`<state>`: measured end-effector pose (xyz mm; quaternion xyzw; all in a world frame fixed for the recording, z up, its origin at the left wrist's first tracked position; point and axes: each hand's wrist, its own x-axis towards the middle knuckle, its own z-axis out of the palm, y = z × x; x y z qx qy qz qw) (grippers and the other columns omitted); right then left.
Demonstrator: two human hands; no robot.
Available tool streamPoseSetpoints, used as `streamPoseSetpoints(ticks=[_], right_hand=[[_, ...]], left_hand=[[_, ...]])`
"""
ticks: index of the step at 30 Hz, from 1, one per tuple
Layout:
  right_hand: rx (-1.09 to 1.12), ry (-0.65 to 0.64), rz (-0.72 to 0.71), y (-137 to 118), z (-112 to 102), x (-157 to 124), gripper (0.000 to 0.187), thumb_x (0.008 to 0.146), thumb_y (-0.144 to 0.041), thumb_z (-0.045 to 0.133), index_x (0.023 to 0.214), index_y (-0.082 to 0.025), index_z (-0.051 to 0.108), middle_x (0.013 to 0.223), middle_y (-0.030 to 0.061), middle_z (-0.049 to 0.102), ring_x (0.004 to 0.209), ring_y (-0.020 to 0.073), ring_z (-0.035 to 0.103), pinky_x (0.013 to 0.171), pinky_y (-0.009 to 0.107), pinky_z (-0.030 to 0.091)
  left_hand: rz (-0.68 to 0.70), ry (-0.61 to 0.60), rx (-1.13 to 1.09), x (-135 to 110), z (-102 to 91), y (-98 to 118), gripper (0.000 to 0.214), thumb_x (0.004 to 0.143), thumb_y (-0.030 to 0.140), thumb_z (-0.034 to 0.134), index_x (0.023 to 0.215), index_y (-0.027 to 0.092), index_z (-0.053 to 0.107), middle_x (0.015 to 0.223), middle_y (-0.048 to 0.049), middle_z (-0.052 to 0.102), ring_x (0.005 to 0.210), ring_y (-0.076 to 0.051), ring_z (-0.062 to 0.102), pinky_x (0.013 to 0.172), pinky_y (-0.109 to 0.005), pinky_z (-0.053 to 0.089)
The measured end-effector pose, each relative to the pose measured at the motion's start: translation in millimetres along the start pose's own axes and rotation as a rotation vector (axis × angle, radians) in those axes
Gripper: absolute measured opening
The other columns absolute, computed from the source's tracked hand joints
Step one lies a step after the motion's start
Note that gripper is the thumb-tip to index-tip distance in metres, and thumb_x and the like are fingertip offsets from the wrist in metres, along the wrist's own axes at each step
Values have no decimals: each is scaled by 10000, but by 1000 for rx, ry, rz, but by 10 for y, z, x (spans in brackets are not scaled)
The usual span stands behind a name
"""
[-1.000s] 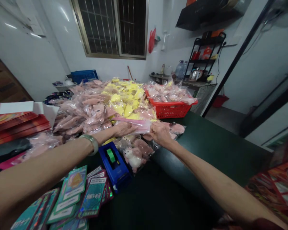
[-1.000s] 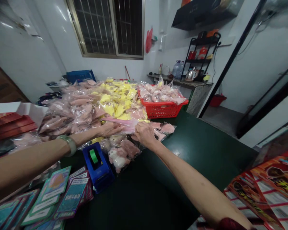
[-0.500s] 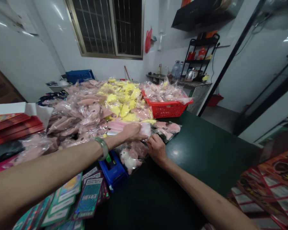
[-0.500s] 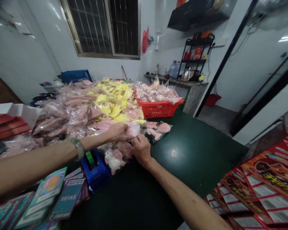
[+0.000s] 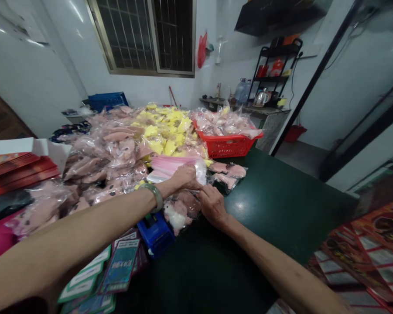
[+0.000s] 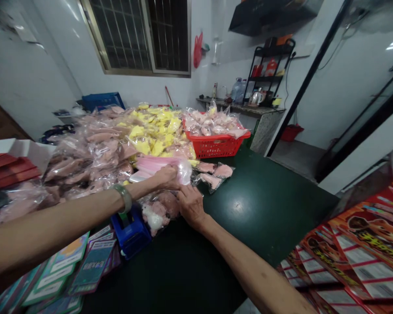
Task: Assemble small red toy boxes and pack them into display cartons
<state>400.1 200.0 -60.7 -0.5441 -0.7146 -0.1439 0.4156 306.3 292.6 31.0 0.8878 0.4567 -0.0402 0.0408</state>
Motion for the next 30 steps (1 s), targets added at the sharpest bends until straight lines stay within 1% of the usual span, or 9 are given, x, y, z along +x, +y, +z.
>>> streamPoseSetpoints(ticks=[5, 9, 13, 15, 18, 21, 23, 27, 30], right_hand=[[163, 5, 307, -53, -22, -25, 152, 820, -133, 457, 700, -185, 535, 782, 33, 548, 689, 135, 496, 628, 244, 370], [345, -46, 488, -80, -81, 14, 60, 759, -166, 505, 741, -191, 557, 716, -3, 591, 641, 122, 538, 624, 231, 418], [487, -93, 678, -88, -140, 110, 148, 770, -240, 472, 844, -158, 570, 729, 25, 658, 606, 124, 583, 549, 221, 442], [510, -125, 779, -64, -157, 159, 204, 794, -285, 434, 793, -139, 576, 687, 45, 660, 527, 119, 564, 460, 212, 408], [496, -211, 888, 0, -154, 221, 305, 794, -352, 458, 588, -148, 551, 525, 37, 600, 378, 95, 468, 364, 205, 317], [455, -300, 909, 43, -119, 263, 346, 737, -366, 567, 459, -166, 516, 386, -4, 498, 321, 76, 391, 356, 204, 275], [421, -334, 879, 34, -91, 275, 324, 687, -341, 629, 435, -167, 524, 358, -22, 466, 345, 74, 400, 379, 197, 282], [343, -358, 788, -2, -105, 297, 246, 642, -263, 647, 439, -158, 554, 374, -30, 472, 418, 85, 448, 427, 189, 303], [265, -328, 711, 77, -210, 402, 189, 677, -228, 587, 505, -147, 592, 472, -12, 544, 496, 107, 497, 482, 200, 338]], left_hand=[[60, -26, 22, 37, -32, -100, 305, 861, 330, 553, 1104, 146, 553, 1106, -80, 589, 956, -201, 595, 805, -405, 512], [130, -30, 6, 22, -75, -215, 296, 862, 330, 552, 1092, 144, 561, 1100, -77, 593, 949, -201, 596, 802, -400, 512], [185, -28, -27, -102, -108, -307, 270, 861, 343, 550, 1024, 130, 585, 1016, -55, 617, 875, -183, 609, 755, -372, 520], [215, -22, -46, -173, -118, -352, 238, 858, 337, 552, 942, 120, 606, 905, -37, 635, 792, -157, 610, 707, -333, 512], [254, -8, -73, -246, -146, -409, 238, 830, 346, 554, 806, 126, 642, 709, -15, 643, 638, -124, 575, 593, -249, 446], [262, 8, -57, -268, -197, -429, 279, 756, 413, 600, 713, 143, 658, 645, -23, 649, 594, -133, 553, 534, -234, 376], [257, 13, -29, -277, -230, -418, 259, 718, 411, 632, 680, 156, 658, 650, -28, 656, 611, -148, 560, 536, -239, 364], [230, 34, 28, -344, -239, -377, 204, 724, 365, 627, 683, 169, 665, 689, -46, 662, 676, -186, 591, 562, -256, 378], [179, 91, 69, -426, -199, -350, 222, 731, 380, 623, 741, 164, 670, 779, -86, 659, 754, -230, 606, 590, -284, 403]])
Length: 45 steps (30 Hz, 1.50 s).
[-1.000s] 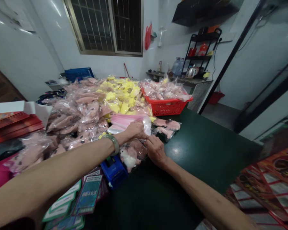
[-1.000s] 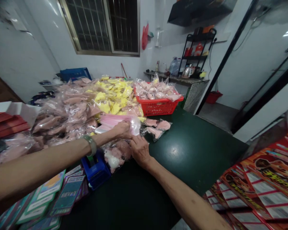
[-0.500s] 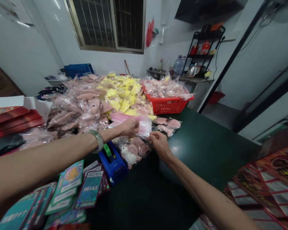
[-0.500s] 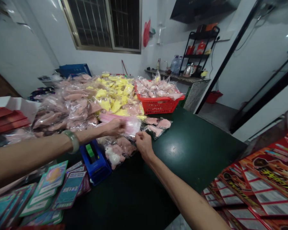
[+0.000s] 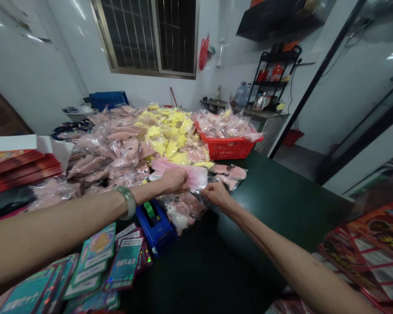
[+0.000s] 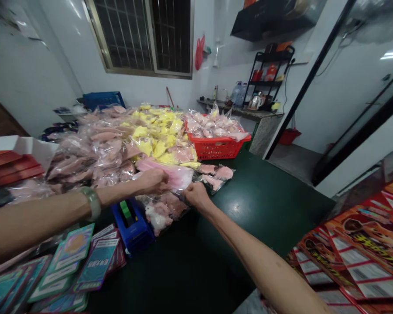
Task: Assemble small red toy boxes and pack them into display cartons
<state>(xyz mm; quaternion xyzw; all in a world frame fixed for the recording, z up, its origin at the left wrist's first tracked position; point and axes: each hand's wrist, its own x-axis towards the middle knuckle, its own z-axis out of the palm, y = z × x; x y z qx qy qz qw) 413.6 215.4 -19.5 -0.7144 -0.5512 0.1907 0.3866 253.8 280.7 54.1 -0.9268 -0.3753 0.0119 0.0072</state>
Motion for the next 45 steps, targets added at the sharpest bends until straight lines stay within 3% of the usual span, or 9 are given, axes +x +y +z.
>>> streamPoseSetpoints(ticks=[4, 7, 11, 17, 27, 32, 35, 41, 45], right_hand=[[-109, 107, -79, -38, -237, 274, 159, 707, -140, 501, 747, -155, 655, 695, 24, 633, 652, 143, 540, 595, 231, 363], [-180, 102, -99, -68, -296, 422, 161, 665, -83, 500, 651, -166, 638, 682, 35, 627, 671, 155, 537, 620, 244, 350], [-220, 43, -103, -36, -285, 362, 124, 653, -143, 564, 540, -179, 600, 591, 16, 588, 604, 142, 508, 569, 238, 320], [-174, -119, -54, 88, -232, 146, 354, 638, -312, 657, 364, -175, 481, 377, -48, 396, 411, 77, 370, 450, 223, 236], [85, -5, 126, 91, -14, -154, 376, 755, -358, 541, 432, -168, 557, 402, -17, 441, 442, 98, 413, 452, 225, 247], [324, 74, 164, -49, 190, -346, 214, 720, -356, 552, 648, -165, 618, 582, -16, 568, 544, 98, 489, 481, 198, 323], [471, 10, 219, -130, 269, -359, 248, 714, -392, 523, 655, -158, 583, 489, -35, 500, 418, 81, 413, 395, 198, 295], [638, -118, 210, -74, 186, -367, 334, 664, -410, 514, 876, -160, 577, 471, -99, 360, 344, 55, 260, 331, 185, 202], [615, -170, 78, 3, 114, -376, 450, 712, -396, 487, 1069, -141, 584, 485, -95, 336, 371, 60, 253, 359, 185, 225]], left_hand=[[-69, 139, 69, -63, 33, 42, 399, 687, 391, 675, 983, 131, 613, 1041, -171, 583, 973, -314, 546, 715, -360, 438], [-57, 202, 98, -58, 39, 31, 586, 656, 383, 709, 1129, 96, 516, 1125, -204, 515, 1046, -338, 487, 810, -427, 420], [131, 171, 96, -4, 84, 4, 625, 670, 422, 701, 1190, 155, 478, 1234, -156, 459, 1135, -298, 430, 893, -400, 385], [259, 67, 78, 204, 188, 39, 441, 675, 404, 688, 1024, 154, 584, 1088, -143, 542, 979, -289, 532, 775, -379, 433], [409, 24, 39, 354, 134, -69, 197, 823, 284, 506, 846, 150, 648, 864, -100, 616, 785, -177, 564, 729, -262, 423], [429, 53, 14, 402, 169, -76, 208, 791, 310, 538, 796, 139, 657, 826, -110, 626, 761, -190, 567, 695, -271, 424], [427, 63, 12, 408, 172, -71, 191, 776, 300, 543, 795, 150, 661, 820, -97, 628, 764, -185, 568, 706, -272, 431], [388, 195, 31, 201, 69, 32, 462, 721, 191, 530, 1182, 169, 538, 1166, -136, 533, 1065, -269, 481, 849, -380, 405], [444, 155, 79, 70, 34, 153, 323, 694, 234, 569, 1005, 162, 617, 974, -99, 594, 950, -245, 517, 793, -345, 422]])
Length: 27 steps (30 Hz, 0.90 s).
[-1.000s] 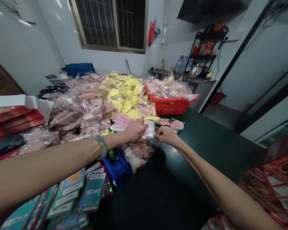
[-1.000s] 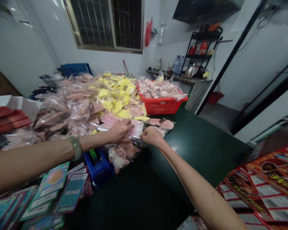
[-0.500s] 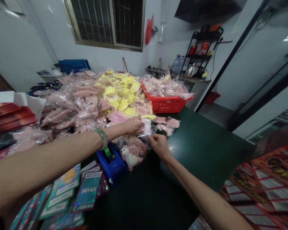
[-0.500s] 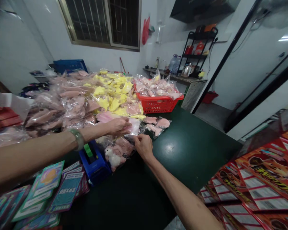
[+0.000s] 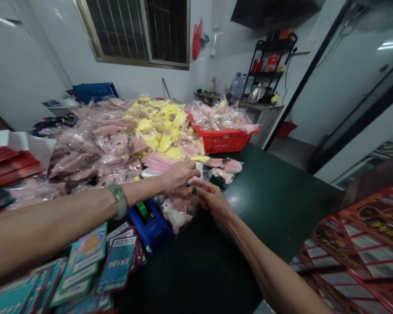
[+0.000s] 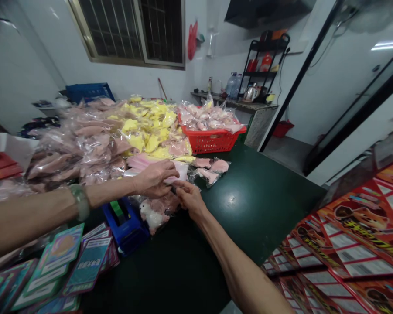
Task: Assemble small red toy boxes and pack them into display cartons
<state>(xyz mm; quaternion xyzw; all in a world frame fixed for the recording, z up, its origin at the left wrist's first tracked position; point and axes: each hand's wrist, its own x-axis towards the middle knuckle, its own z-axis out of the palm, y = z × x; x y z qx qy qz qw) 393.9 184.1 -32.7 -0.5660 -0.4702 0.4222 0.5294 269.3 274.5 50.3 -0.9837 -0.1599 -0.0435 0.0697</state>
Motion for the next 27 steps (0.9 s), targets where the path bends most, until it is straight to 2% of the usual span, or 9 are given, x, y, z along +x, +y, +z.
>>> streamPoseSetpoints(ticks=[3, 5, 7, 9, 12, 16, 20, 23, 27], right_hand=[[-114, -47, -131, 25, -62, 47, 379, 767, -340, 456, 1045, -162, 642, 547, -47, 456, 435, 74, 347, 437, 195, 309], [-226, -53, -232, 44, -103, 86, 322, 794, -278, 438, 990, -195, 679, 668, -11, 559, 558, 106, 459, 545, 219, 379], [-359, -36, -321, 57, -143, 107, 309, 809, -214, 432, 967, -229, 697, 779, 5, 601, 690, 140, 514, 652, 246, 403], [-500, -4, -388, 63, -174, 104, 321, 805, -164, 451, 981, -265, 700, 823, 9, 592, 735, 150, 512, 686, 251, 391], [-688, 59, -457, 73, -189, 92, 337, 806, -138, 473, 1002, -300, 694, 831, 13, 535, 693, 132, 466, 631, 228, 354], [-852, 165, -532, 97, -143, 136, 352, 861, -129, 412, 1013, -295, 683, 824, 24, 481, 696, 128, 428, 606, 215, 326], [-941, 236, -623, 72, -79, 224, 297, 892, -172, 416, 944, -248, 699, 820, 51, 494, 781, 162, 428, 674, 244, 342], [-961, 233, -692, 50, -68, 281, 269, 885, -175, 443, 904, -224, 706, 847, 65, 524, 823, 176, 439, 722, 268, 353], [-931, 220, -741, 102, -90, 344, 287, 885, -148, 433, 918, -218, 709, 813, 54, 537, 805, 167, 463, 719, 261, 375]], left_hand=[[-27, -61, 46, 31, 38, 69, 188, 740, 243, 552, 866, 142, 648, 872, -121, 619, 878, -261, 546, 677, -340, 430], [-60, -84, 78, 65, 72, 83, 177, 790, 211, 501, 820, 135, 658, 833, -136, 632, 859, -267, 563, 641, -339, 422], [-94, -90, 101, 87, 93, 80, 189, 807, 200, 489, 810, 129, 664, 817, -143, 641, 846, -266, 582, 631, -335, 419], [-126, -89, 116, 94, 99, 70, 180, 799, 217, 518, 822, 119, 667, 826, -152, 650, 840, -268, 599, 622, -330, 419], [-140, -93, 119, 95, 91, 60, 177, 800, 204, 521, 795, 118, 676, 839, -148, 664, 831, -262, 620, 612, -319, 422], [-154, -95, 115, 121, 72, 62, 172, 782, 124, 506, 769, 111, 677, 840, -142, 678, 837, -252, 634, 626, -313, 438], [-206, -110, 115, 140, 72, 45, 132, 806, 162, 541, 778, 103, 656, 817, -105, 674, 816, -211, 635, 672, -317, 474], [-236, -129, 107, 133, 89, 22, 186, 854, 286, 552, 826, 117, 624, 846, -48, 656, 816, -169, 622, 729, -347, 498], [-256, -131, 73, 127, 125, -19, 229, 858, 342, 553, 841, 122, 611, 863, -39, 645, 819, -160, 617, 748, -356, 504]])
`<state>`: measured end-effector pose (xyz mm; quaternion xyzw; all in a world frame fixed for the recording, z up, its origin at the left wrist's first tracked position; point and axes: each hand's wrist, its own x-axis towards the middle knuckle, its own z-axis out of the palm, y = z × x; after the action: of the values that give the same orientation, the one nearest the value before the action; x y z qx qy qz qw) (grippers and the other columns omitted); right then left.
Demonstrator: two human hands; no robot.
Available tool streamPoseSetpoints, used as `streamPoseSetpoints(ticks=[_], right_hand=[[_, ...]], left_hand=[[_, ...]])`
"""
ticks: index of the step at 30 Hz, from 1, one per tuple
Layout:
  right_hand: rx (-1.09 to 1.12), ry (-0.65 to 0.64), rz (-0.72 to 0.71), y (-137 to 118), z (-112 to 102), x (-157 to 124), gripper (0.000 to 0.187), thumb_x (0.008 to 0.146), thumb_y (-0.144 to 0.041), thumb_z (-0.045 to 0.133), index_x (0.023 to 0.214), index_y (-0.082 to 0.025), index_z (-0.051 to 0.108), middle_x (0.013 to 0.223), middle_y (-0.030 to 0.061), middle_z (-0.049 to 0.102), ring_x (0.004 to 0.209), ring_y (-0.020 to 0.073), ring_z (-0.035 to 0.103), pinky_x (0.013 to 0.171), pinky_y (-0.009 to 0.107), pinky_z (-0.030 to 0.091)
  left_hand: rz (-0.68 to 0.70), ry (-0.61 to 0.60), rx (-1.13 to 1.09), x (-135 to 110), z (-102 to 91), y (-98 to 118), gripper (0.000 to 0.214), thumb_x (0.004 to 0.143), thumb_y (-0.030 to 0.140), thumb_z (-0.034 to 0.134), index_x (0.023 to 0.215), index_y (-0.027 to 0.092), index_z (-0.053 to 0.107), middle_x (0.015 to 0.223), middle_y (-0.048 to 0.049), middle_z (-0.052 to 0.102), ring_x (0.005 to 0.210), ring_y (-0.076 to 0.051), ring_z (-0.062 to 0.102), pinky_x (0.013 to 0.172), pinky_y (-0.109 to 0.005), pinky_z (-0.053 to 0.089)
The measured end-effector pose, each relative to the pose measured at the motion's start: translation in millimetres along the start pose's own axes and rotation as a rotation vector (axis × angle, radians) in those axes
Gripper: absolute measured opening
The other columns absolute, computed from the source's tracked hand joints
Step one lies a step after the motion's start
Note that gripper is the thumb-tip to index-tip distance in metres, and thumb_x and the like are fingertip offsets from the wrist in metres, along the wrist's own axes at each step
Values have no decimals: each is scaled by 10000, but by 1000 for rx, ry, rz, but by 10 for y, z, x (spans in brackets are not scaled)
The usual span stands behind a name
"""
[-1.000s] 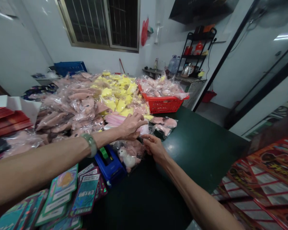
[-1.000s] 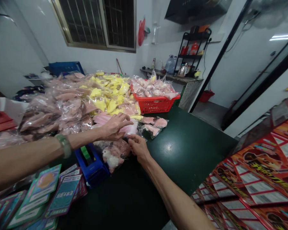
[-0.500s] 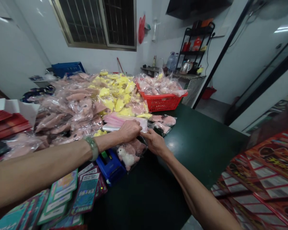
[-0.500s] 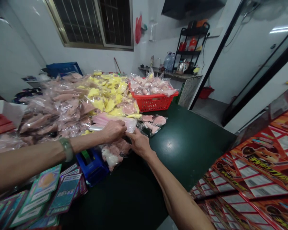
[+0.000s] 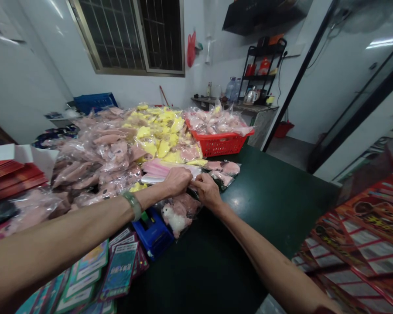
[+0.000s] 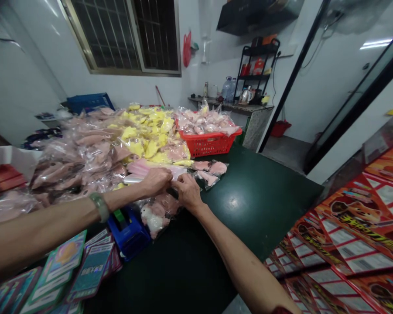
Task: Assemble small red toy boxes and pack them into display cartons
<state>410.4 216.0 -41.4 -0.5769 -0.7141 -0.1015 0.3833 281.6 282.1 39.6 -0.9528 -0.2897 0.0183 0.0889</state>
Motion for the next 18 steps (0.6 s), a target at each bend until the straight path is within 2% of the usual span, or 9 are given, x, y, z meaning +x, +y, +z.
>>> streamPoseSetpoints(ticks=[3, 7, 12, 18], right_hand=[[34, 28, 6, 49, 52, -11, 289, 886, -151, 435, 948, -213, 710, 811, 54, 535, 807, 165, 477, 718, 262, 389], [77, 70, 28, 68, 94, -3, 280, 890, -178, 445, 972, -205, 711, 833, 62, 545, 818, 169, 490, 730, 275, 396], [139, 88, 13, 80, 120, -7, 294, 898, -203, 439, 1073, -223, 675, 870, 67, 582, 864, 191, 495, 781, 318, 387], [255, 67, -3, 144, 129, -20, 308, 893, -154, 398, 964, -201, 694, 862, 61, 629, 847, 176, 531, 764, 295, 424]], left_hand=[[-19, 30, -49, 15, 42, -56, 225, 854, 340, 553, 834, 125, 616, 824, -31, 644, 759, -146, 610, 701, -328, 498], [-22, 96, -95, 0, 88, -129, 154, 807, 252, 545, 791, 147, 657, 725, -32, 652, 677, -149, 598, 605, -267, 438], [-11, 175, -56, -53, 36, -94, 223, 784, 215, 496, 936, 150, 646, 923, -99, 643, 809, -210, 606, 588, -277, 389], [54, 133, 20, -7, -36, -24, 180, 785, 195, 494, 786, 143, 667, 833, -108, 635, 800, -236, 593, 568, -296, 360]])
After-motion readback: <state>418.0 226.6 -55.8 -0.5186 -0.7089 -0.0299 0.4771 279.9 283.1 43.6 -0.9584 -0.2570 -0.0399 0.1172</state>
